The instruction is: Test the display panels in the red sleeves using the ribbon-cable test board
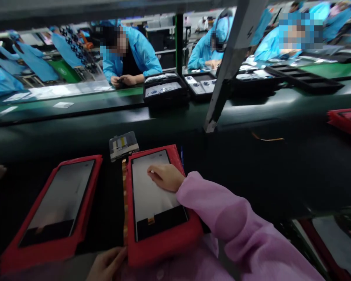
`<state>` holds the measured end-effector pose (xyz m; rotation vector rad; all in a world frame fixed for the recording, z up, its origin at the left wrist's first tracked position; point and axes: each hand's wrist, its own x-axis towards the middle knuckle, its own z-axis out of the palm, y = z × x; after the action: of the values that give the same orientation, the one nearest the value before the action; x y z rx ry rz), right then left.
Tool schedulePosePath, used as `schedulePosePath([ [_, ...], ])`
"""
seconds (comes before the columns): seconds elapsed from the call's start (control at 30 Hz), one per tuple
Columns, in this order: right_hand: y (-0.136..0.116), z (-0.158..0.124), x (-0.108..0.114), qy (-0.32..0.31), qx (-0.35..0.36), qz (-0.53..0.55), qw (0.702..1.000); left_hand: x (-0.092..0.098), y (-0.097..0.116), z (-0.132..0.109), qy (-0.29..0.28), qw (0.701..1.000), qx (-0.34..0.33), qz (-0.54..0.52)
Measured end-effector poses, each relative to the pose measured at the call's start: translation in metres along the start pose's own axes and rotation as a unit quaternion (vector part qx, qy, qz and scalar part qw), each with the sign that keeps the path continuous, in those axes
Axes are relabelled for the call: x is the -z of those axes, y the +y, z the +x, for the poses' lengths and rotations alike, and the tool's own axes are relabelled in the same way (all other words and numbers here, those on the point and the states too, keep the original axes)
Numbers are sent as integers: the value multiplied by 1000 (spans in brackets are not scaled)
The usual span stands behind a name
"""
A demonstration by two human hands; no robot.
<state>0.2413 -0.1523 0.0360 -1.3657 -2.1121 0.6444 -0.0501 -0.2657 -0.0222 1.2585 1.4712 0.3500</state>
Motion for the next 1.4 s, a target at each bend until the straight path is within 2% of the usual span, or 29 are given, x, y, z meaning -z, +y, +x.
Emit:
schedulePosePath([
  [0.13, -5, 0, 9, -6, -38, 57, 998, 12, 18, -11, 71, 994, -9, -87],
  [0.2, -12, 1, 18, -41, -52, 94, 993, 16, 28, -10, 112, 984, -44, -131],
  [0.27, -21, 4, 27, -104, -55, 134, 984, 14, 39, -3, 149, 968, -108, -172],
  [0.33, -31, 7, 31, -196, -63, 185, 961, 8, 51, 7, 174, 945, -191, -200],
  [0.4, -42, 12, 27, -286, -87, 244, 922, 0, 64, 16, 178, 927, -266, -195],
  [0.47, -53, 17, 18, -333, -100, 299, 889, -7, 77, 22, 165, 923, -311, -153],
  [0.5, -58, 20, 12, -337, -98, 322, 879, -9, 82, 24, 155, 925, -323, -126],
  [0.63, -74, 29, -8, -304, -90, 382, 868, -16, 94, 23, 140, 925, -350, -52],
  [0.77, -78, 41, -9, -276, -100, 388, 874, -22, 88, 22, 193, 915, -350, -51],
  [0.83, -75, 51, -4, -246, -92, 357, 896, -27, 82, 23, 243, 916, -315, -56],
  [0.9, -71, 63, 3, -180, -66, 285, 939, -32, 76, 25, 267, 927, -262, -40],
  [0.97, -68, 77, 11, -93, -30, 212, 972, -37, 70, 27, 247, 942, -226, -11],
  [1.0, -67, 83, 15, -57, -13, 191, 980, -40, 69, 28, 227, 949, -219, 1],
  [1.1, -67, 99, 26, 4, 30, 181, 983, -45, 66, 30, 190, 958, -213, 17],
  [1.17, -70, 106, 31, 17, 48, 182, 982, -46, 68, 29, 194, 960, -202, 11],
  [1.23, -71, 108, 36, 20, 34, 192, 981, -45, 70, 28, 208, 961, -183, 5],
  [1.4, -59, 88, 33, -19, -74, 223, 972, -33, 78, 36, 211, 964, -160, -3],
])
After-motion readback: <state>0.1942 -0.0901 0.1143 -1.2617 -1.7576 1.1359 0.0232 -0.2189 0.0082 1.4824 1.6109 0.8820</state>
